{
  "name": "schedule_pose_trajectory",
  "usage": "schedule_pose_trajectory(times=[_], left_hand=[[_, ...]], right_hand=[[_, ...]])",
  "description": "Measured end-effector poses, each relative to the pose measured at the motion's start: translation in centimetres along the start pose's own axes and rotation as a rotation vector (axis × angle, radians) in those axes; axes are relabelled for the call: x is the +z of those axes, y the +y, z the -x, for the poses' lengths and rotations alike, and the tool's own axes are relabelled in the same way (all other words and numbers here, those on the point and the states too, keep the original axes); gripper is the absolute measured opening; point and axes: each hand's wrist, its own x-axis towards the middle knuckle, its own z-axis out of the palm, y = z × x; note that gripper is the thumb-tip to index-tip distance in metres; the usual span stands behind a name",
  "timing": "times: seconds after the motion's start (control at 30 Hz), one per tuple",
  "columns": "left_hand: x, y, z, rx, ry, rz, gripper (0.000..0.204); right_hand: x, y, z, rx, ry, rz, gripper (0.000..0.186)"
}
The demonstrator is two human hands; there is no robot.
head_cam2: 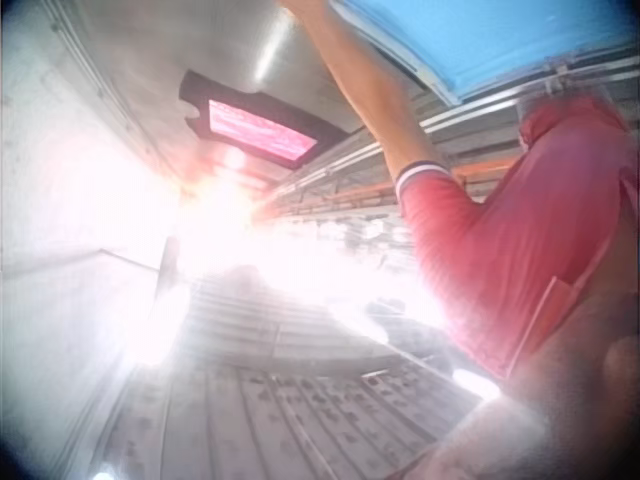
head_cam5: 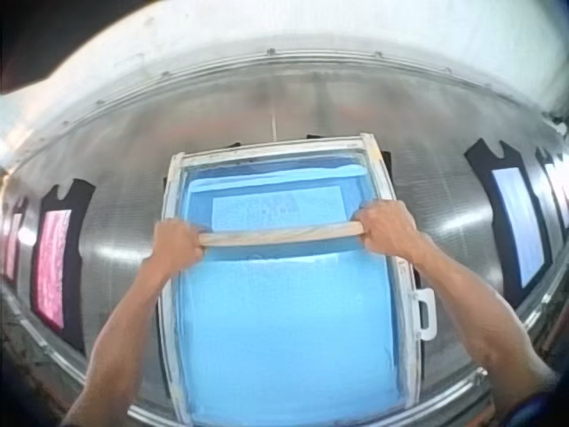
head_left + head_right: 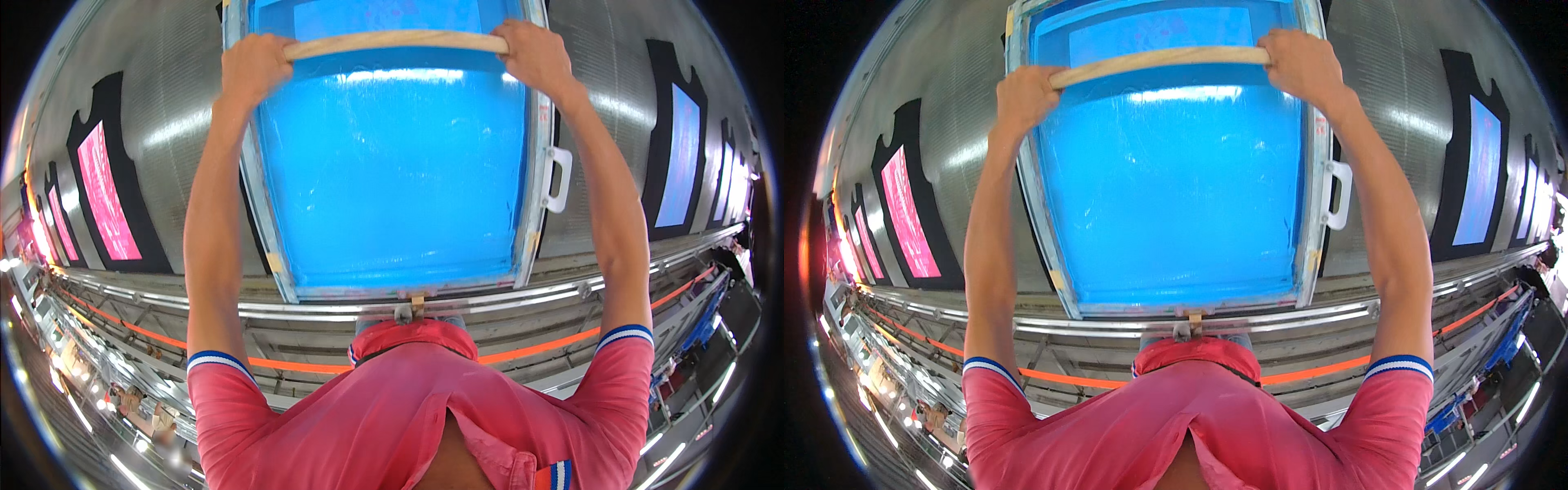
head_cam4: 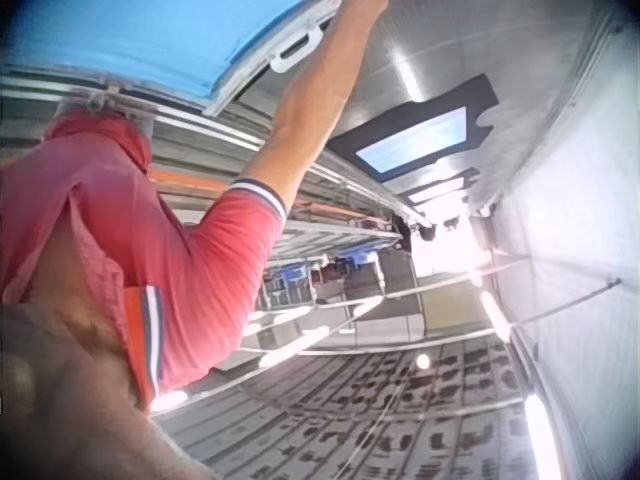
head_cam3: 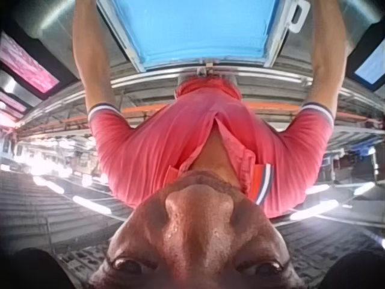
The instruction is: The person performs screen printing on a series of black t-shirts moving along a conveyor belt. They use a squeegee to pull blue ink across a screen frame, then lift the frame to reveal the printed design before moving to the next shirt.
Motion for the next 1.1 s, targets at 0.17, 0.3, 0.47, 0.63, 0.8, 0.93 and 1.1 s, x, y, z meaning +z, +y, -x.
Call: schedule_pose_trajectory(times=[0.17,0.3,0.47,0.63,0.8,0.93,1.1], left_hand=[[0.7,2.9,10.2,-0.065,-0.079,0.035,0.040],[1.6,5.4,19.6,-0.059,-0.091,0.040,0.040],[2.8,8.6,30.3,-0.033,-0.040,0.113,0.041],[3.5,11.0,37.5,0.001,0.038,0.218,0.040],[3.1,11.0,37.2,-0.031,-0.010,0.180,0.039],[1.8,9.0,34.1,-0.030,-0.102,0.108,0.037],[-0.4,6.2,23.2,-0.020,-0.037,0.096,0.034]], right_hand=[[0.7,-4.4,9.3,-0.021,-0.025,-0.108,0.022],[0.9,-8.3,17.8,-0.057,-0.011,-0.129,0.025],[1.8,-12.5,27.9,-0.093,-0.015,-0.179,0.022],[2.9,-15.5,34.6,-0.076,0.038,-0.224,0.017],[2.7,-15.5,35.1,-0.077,0.030,-0.207,0.019],[2.4,-14.1,31.9,-0.077,0.012,-0.212,0.019],[-0.5,-9.8,20.7,-0.060,0.011,-0.116,0.018]])
